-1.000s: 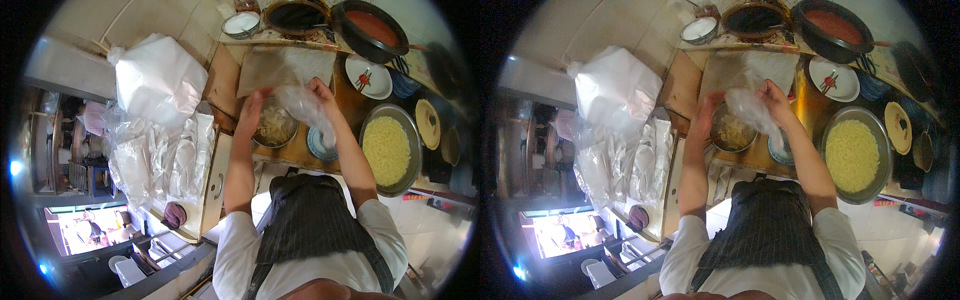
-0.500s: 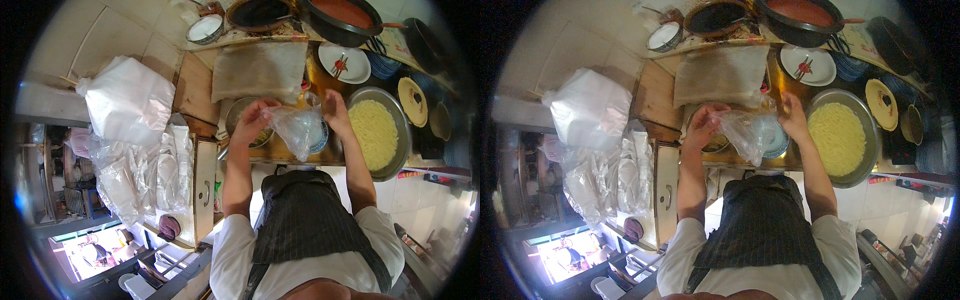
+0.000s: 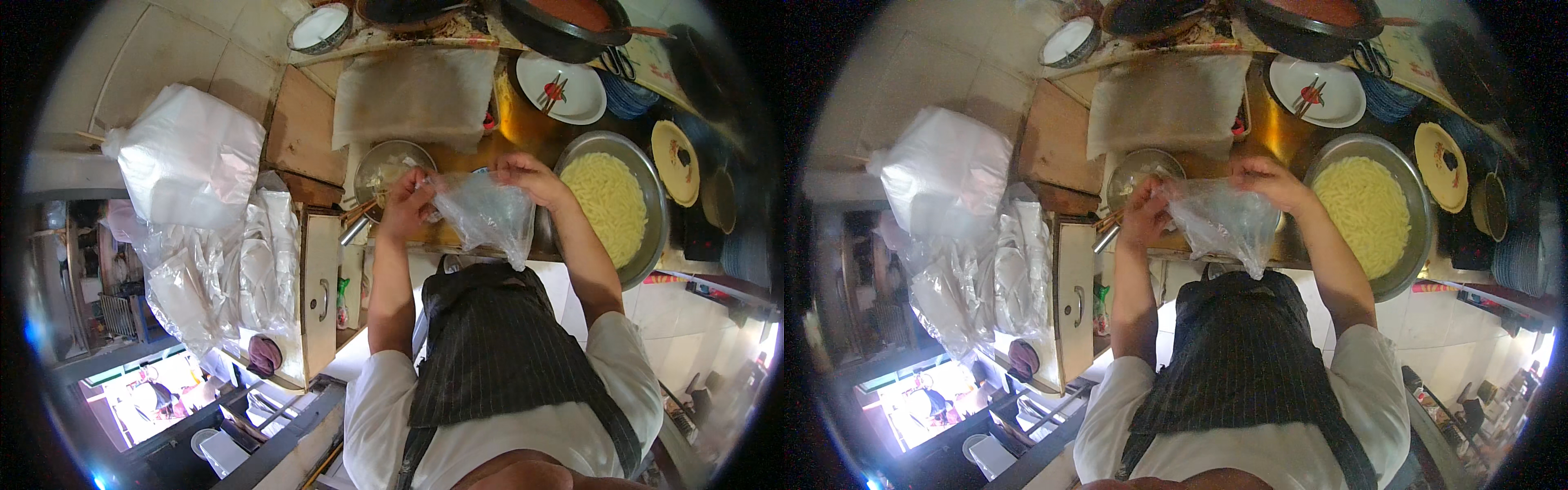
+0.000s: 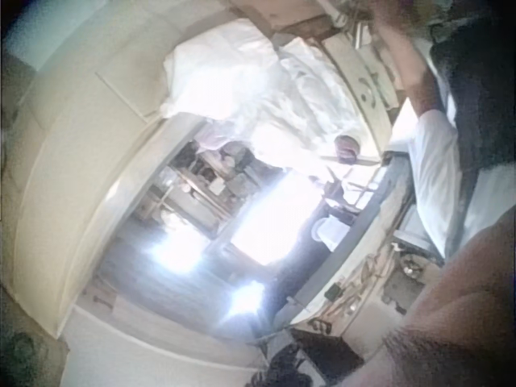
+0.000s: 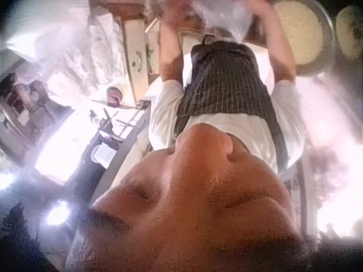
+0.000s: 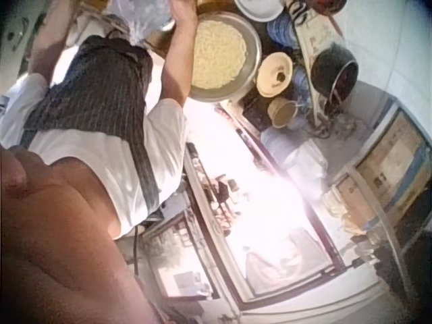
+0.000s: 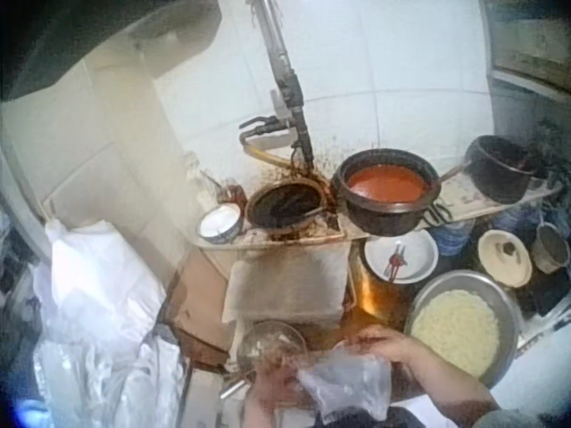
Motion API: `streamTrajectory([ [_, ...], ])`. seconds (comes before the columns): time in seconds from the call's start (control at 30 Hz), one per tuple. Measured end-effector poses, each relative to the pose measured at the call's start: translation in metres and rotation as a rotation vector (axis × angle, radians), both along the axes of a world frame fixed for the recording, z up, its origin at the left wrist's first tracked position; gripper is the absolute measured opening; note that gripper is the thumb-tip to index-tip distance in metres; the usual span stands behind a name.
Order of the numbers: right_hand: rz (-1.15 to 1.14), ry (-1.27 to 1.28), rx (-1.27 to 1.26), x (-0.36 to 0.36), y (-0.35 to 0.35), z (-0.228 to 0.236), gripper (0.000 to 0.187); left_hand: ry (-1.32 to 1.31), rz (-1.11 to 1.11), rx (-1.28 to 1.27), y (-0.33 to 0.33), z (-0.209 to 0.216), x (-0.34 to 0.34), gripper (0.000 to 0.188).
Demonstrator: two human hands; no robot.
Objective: The person prepares a bowl of noodles by adding ingredients from a plastic bag and a large container into a metal bowl, then scoops sauce from a pot into the bowl using a spoon and mixes the contents with chopsticks.
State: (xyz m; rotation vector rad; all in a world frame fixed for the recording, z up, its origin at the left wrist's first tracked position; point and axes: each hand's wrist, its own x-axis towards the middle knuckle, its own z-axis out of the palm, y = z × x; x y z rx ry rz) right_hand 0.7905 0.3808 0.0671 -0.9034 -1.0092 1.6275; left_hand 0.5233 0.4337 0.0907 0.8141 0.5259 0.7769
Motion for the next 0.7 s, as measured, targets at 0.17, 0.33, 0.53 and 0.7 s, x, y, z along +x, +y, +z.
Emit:
streamTrajectory([
  [0.17, 0.025, -0.07, -0.023, 0.006, -0.001, -0.001, 0.013, 0.169, -0.067, 0.13, -0.017, -0.019, 0.001, 0.025],
  [0.33, -0.078, -0.481, 0.152, 0.006, -0.004, 0.025, 0.01, 0.196, 0.014, 0.357, -0.016, -0.012, -0.004, 0.031],
  [0.53, -0.138, -0.674, 0.327, 0.012, -0.012, 0.043, 0.012, 0.567, -0.218, 0.634, -0.016, 0.046, -0.007, 0.022],
  [0.7, 0.011, -0.637, 0.395, 0.01, -0.009, 0.063, 0.011, 0.662, -0.278, 0.723, -0.011, 0.058, 0.009, 0.021],
])
